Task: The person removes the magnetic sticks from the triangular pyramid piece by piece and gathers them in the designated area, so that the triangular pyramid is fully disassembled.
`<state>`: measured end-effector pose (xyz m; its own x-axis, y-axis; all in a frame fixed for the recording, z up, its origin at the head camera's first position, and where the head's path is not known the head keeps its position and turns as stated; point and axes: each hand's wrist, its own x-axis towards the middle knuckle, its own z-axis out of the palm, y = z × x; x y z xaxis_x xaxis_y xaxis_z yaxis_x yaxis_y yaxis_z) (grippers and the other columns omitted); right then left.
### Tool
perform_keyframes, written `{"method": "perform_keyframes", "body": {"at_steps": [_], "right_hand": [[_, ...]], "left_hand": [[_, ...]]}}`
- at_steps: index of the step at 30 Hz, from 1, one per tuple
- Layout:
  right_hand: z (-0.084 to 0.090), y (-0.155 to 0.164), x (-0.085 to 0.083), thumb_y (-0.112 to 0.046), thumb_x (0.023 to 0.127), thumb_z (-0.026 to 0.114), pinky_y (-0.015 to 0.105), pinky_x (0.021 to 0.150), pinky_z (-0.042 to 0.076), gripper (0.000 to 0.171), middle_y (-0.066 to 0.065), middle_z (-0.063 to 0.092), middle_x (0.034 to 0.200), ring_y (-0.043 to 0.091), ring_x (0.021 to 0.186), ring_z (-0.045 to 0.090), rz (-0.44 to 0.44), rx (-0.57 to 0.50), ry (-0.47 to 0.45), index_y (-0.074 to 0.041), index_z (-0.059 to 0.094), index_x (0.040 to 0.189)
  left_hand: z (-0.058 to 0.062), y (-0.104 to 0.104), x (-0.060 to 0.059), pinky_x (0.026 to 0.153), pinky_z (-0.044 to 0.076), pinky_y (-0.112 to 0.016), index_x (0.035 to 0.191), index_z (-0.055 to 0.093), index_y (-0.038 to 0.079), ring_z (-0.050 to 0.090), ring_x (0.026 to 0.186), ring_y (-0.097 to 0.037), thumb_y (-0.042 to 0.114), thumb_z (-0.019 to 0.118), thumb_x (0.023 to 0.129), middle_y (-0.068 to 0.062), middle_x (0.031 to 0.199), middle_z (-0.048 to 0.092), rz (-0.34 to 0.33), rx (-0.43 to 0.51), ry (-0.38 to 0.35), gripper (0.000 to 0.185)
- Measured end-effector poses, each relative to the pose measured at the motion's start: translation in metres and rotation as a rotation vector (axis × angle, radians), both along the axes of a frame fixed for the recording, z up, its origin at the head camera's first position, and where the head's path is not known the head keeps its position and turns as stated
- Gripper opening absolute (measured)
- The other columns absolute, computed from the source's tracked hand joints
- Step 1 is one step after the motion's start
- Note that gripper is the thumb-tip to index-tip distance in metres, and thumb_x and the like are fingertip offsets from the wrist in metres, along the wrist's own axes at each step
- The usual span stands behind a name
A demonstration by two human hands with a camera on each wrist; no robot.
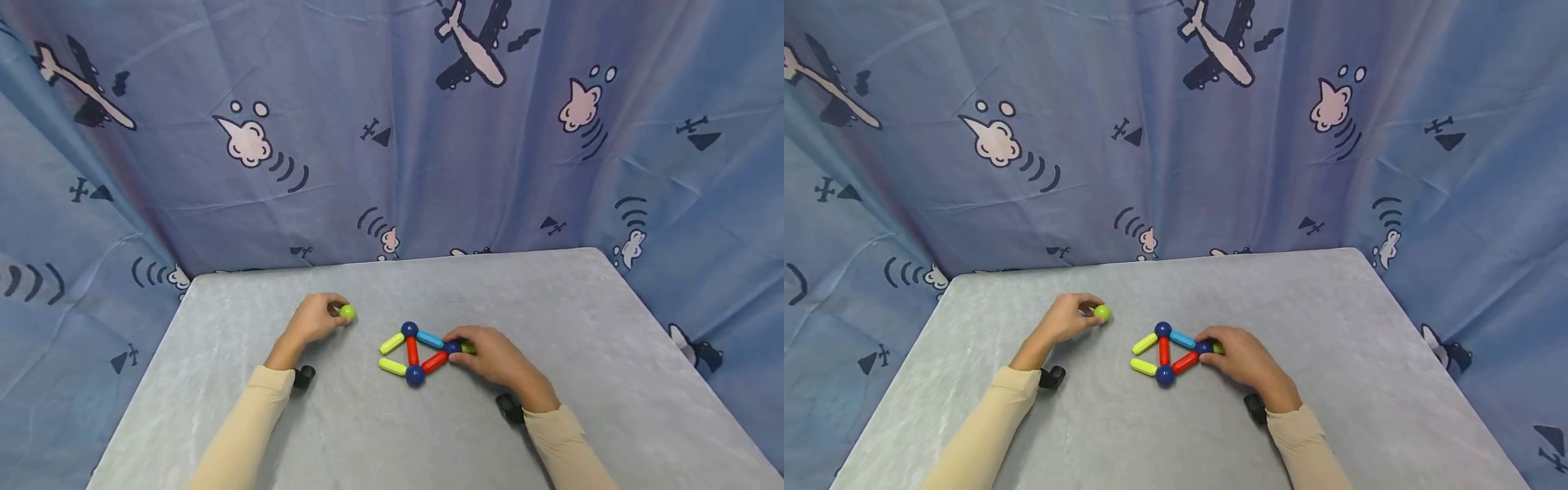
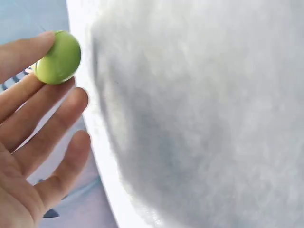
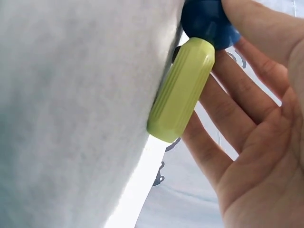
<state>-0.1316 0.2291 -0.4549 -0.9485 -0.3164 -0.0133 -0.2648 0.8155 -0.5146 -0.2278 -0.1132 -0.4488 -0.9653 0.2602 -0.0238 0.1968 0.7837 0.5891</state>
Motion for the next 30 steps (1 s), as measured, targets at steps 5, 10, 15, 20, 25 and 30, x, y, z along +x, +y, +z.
{"method": "perform_keyframes", "body": {"at_steps": [5,10,15,20,25,30], "right_hand": [[0.001,0.001,-0.001,-0.024,0.086,0.078,0.048,0.098,0.052,0.032,0.002,0.071,0.118,0.022,0.109,0.064,0.004,-0.009,0.007,-0.019,0.072,0.117],[0.0,0.001,0.0,-0.024,0.087,0.077,0.048,0.098,0.052,0.032,0.0,0.071,0.118,0.02,0.11,0.064,0.012,-0.015,-0.013,-0.019,0.071,0.118],[0.0,0.002,0.0,-0.025,0.088,0.077,0.048,0.099,0.051,0.032,0.001,0.07,0.12,0.021,0.111,0.064,0.011,-0.018,-0.009,-0.019,0.071,0.119],[0.0,0.002,0.001,-0.025,0.088,0.076,0.049,0.1,0.05,0.032,0.001,0.07,0.121,0.022,0.112,0.063,0.011,-0.022,-0.018,-0.019,0.071,0.119],[0.001,0.002,0.0,-0.025,0.089,0.076,0.049,0.1,0.05,0.032,0.001,0.069,0.121,0.021,0.112,0.063,0.002,-0.021,-0.031,-0.02,0.07,0.119],[0.001,0.0,0.0,-0.026,0.089,0.075,0.049,0.101,0.05,0.032,0.001,0.069,0.122,0.021,0.113,0.062,-0.006,-0.022,-0.049,-0.021,0.07,0.12]], "left_hand": [[-0.008,0.0,-0.014,0.081,0.054,-0.039,0.117,0.073,0.014,0.069,0.093,-0.02,0.019,0.081,0.083,-0.005,0.103,0.075,0.032,0.065,0.03,0.035],[-0.015,0.002,-0.02,0.083,0.055,-0.039,0.116,0.073,0.01,0.07,0.093,-0.02,0.016,0.082,0.083,-0.007,0.103,0.075,0.038,0.079,0.022,0.035],[-0.017,0.004,-0.021,0.086,0.055,-0.039,0.117,0.073,0.011,0.07,0.095,-0.02,0.017,0.081,0.083,-0.007,0.104,0.075,0.05,0.077,-0.004,0.035],[-0.017,0.004,-0.019,0.088,0.055,-0.04,0.12,0.071,0.012,0.069,0.099,-0.021,0.017,0.08,0.085,-0.008,0.109,0.074,0.047,0.093,-0.023,0.037],[-0.016,0.002,-0.019,0.093,0.054,-0.042,0.13,0.065,0.011,0.069,0.105,-0.024,0.017,0.079,0.085,-0.01,0.12,0.072,0.027,0.123,-0.026,0.047],[-0.014,-0.003,-0.016,0.096,0.052,-0.045,0.136,0.06,0.01,0.069,0.109,-0.027,0.018,0.08,0.085,-0.012,0.128,0.068,0.017,0.135,-0.022,0.056]]}}
